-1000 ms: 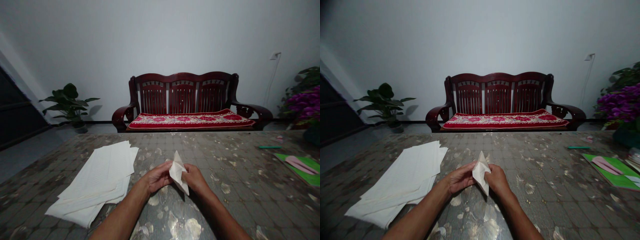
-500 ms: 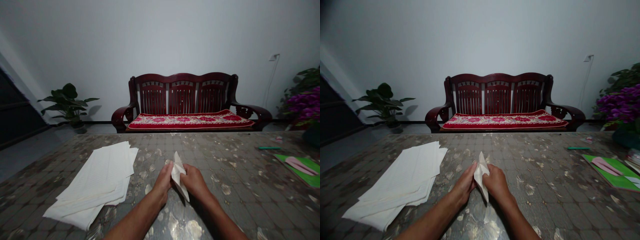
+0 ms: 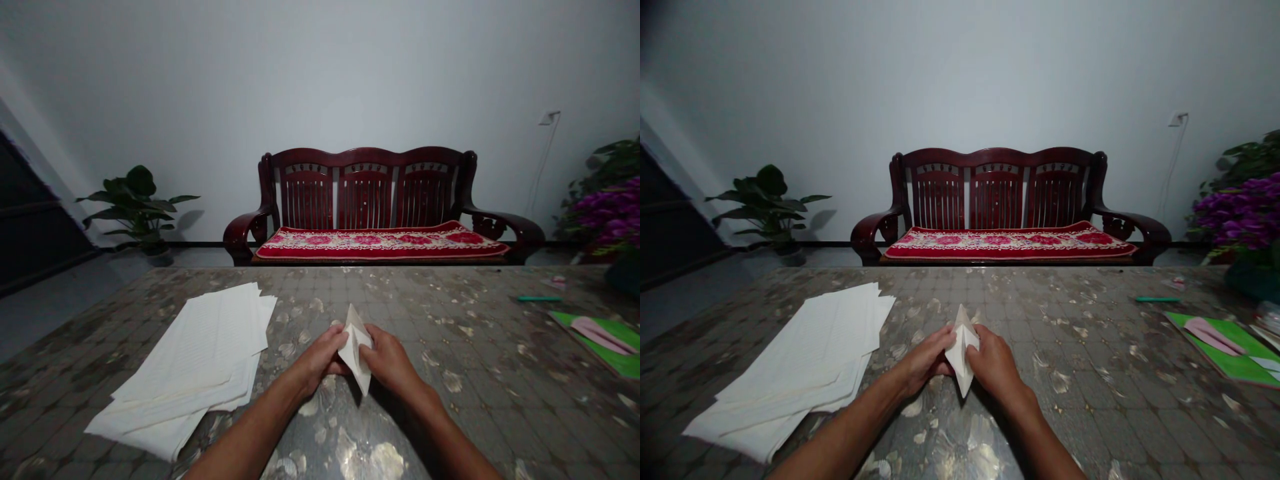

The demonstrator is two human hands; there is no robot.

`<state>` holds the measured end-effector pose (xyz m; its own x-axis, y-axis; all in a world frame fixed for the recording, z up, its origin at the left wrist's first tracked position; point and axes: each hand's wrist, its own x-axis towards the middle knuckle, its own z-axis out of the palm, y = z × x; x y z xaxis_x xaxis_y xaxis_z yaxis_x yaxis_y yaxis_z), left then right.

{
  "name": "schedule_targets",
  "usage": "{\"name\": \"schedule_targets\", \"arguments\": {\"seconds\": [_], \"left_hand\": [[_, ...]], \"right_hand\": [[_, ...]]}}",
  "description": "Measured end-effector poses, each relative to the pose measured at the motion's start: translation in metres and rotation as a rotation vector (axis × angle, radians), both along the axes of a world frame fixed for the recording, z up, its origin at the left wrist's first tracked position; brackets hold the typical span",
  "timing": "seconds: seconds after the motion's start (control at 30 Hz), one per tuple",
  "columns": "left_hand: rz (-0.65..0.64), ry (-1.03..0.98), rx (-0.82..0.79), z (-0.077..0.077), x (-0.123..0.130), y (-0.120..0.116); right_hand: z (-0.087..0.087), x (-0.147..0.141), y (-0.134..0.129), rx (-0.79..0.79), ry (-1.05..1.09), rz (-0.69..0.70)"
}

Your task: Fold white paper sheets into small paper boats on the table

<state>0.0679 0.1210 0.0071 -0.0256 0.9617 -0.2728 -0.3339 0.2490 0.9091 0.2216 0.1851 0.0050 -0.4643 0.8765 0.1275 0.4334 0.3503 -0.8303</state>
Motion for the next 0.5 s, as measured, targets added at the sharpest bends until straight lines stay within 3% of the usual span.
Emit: {"name": "schedule_targets", "arguments": {"seconds": [0.17,0.27,0.37,0.5], "left_hand": [[0.162,0.037,-0.073,-0.008,0.002,0.009],[0.254,0.018,-0.08,-0.01,0.007,0.011],[0.289,-0.031,-0.081,-0.008,0.011,0.012],[0.309,-0.059,-0.107,-0.006,0.012,0.012]], "right_hand": [[-0.003,0.008,0.003,-0.159,0.128,-0.082],[-0.004,0.014,-0.007,-0.017,0.168,-0.119],[-0.003,0.018,-0.019,0.125,0.132,-0.024],[-0.004,0.02,-0.025,0.164,0.092,0.053]]}}
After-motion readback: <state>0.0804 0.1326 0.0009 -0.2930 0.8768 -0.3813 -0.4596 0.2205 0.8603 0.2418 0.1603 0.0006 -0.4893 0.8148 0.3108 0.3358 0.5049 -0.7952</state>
